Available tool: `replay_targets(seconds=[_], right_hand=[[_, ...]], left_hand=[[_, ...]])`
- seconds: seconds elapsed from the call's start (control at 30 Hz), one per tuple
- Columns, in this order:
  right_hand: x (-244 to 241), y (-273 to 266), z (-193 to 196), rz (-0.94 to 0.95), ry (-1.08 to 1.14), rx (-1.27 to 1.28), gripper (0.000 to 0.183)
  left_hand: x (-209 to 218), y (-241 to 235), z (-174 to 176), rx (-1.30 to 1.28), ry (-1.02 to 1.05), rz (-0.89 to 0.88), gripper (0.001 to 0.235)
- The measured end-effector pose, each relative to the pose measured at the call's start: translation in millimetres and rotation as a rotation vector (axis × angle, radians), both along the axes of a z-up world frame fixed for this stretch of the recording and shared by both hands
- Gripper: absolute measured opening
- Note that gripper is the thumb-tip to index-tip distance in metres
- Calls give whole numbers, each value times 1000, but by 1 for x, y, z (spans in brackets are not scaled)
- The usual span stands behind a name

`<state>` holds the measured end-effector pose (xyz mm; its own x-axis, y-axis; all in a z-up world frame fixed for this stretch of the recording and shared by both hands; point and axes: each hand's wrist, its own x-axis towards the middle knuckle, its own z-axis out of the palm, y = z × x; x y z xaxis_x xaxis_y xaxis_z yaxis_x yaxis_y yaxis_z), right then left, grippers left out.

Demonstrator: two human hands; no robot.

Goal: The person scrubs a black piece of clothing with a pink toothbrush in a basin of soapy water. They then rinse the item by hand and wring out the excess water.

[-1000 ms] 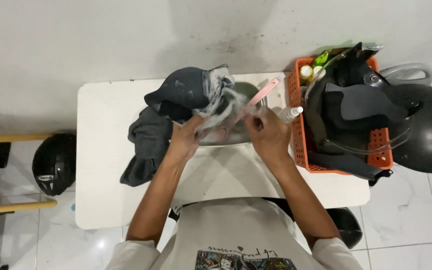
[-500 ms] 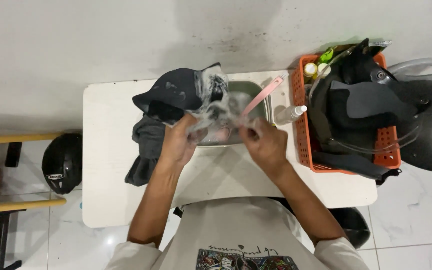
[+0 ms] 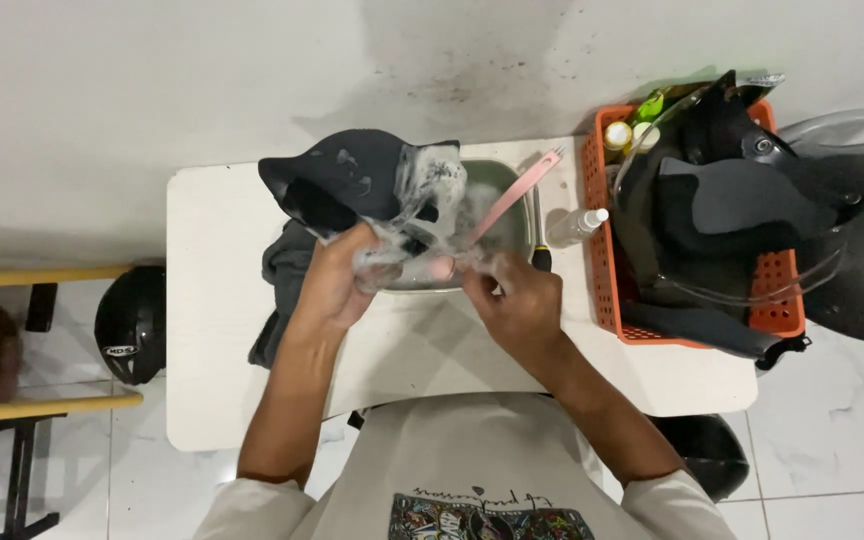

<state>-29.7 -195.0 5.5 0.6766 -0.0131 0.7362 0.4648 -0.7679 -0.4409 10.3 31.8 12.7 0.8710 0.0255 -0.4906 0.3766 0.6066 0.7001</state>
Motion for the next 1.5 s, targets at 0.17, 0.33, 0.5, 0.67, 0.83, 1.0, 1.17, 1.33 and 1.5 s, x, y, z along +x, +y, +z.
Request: replay_targets(seconds=[0.17, 0.33, 0.5, 0.67, 0.83, 1.0, 1.17, 1.33, 1.5], right_hand=[[22, -9, 2, -44, 172, 23, 17], [12, 1, 4, -59, 134, -68, 30], [26, -9, 2, -169, 57, -187, 24], [33, -8, 1, -52, 60, -131, 23], [13, -2, 6, -51, 128, -40, 21], [35, -10, -3, -109, 28, -29, 26], [10, 2, 24, -77, 65, 47, 23], [27, -7, 14, -108, -18, -18, 22], [-9, 4, 49, -55, 68, 41, 30]], left_hand=[[-9, -11, 22, 82, 33, 2, 18], [-1, -15, 54, 152, 35, -11, 17], [-1, -28, 84, 212, 62, -69, 23], [7, -25, 63, 297, 70, -82, 22], [19, -14, 59, 360, 59, -110, 20], [23, -17, 83, 616, 38, -335, 20], [17, -22, 99, 731, 37, -430, 39], [8, -33, 123, 756, 104, -454, 34], [13, -24, 126, 725, 69, -415, 38]])
